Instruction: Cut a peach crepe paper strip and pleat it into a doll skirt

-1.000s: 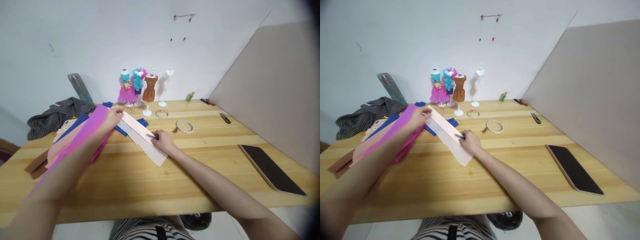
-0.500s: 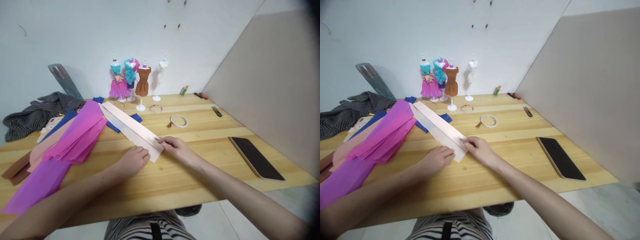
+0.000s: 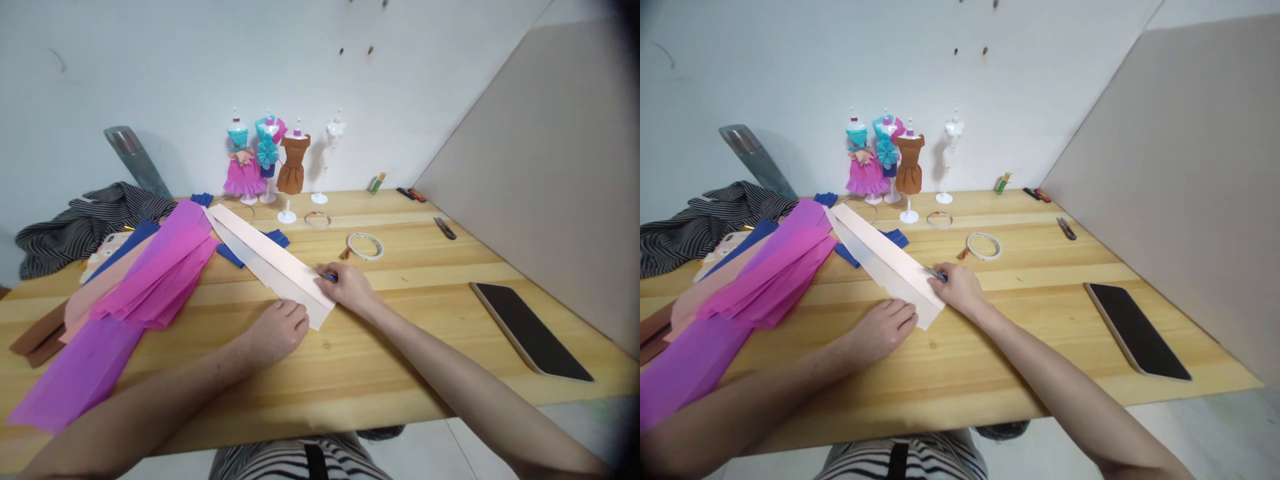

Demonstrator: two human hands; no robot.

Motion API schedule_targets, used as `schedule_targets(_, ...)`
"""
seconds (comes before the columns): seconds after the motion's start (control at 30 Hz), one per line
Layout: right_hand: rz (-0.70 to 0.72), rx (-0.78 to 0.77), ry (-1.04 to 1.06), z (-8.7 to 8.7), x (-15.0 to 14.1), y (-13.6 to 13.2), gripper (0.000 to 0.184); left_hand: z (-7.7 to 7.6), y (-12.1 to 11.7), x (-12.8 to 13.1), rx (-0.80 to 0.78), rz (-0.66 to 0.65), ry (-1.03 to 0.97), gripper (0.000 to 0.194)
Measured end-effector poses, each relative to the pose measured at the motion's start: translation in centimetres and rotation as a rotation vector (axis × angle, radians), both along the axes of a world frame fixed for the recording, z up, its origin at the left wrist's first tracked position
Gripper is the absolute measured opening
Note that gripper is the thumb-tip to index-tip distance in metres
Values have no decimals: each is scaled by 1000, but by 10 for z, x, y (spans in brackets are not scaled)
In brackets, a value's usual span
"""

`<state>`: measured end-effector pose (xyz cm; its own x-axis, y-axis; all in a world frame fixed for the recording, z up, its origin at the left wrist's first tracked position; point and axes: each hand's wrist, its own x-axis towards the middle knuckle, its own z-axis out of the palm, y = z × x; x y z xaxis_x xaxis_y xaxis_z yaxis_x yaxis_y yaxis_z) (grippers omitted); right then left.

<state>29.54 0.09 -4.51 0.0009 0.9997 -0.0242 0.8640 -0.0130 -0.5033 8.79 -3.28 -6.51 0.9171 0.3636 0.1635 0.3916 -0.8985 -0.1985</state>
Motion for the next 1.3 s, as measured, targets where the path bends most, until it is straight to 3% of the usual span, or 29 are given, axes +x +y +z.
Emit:
schedule_targets(0.2, 31, -4, 81, -9, 7, 15, 15, -1, 1, 0, -13, 7, 2, 14)
schedule_targets(0.53, -21, 52, 146, -6, 13, 14, 18, 0, 0, -1, -40, 16, 17, 16)
schedule_targets(0.77, 60, 3, 179, -8, 13, 15, 14, -8, 1, -2, -76, 70, -160, 21)
schedule_targets(1.1, 143, 14, 259, 11, 24, -19, 36, -8, 2, -3, -129, 82, -129, 17)
schedule_targets(1.3, 94, 52, 97, 10, 17, -11, 28, -8, 2, -2, -141, 81, -137, 15)
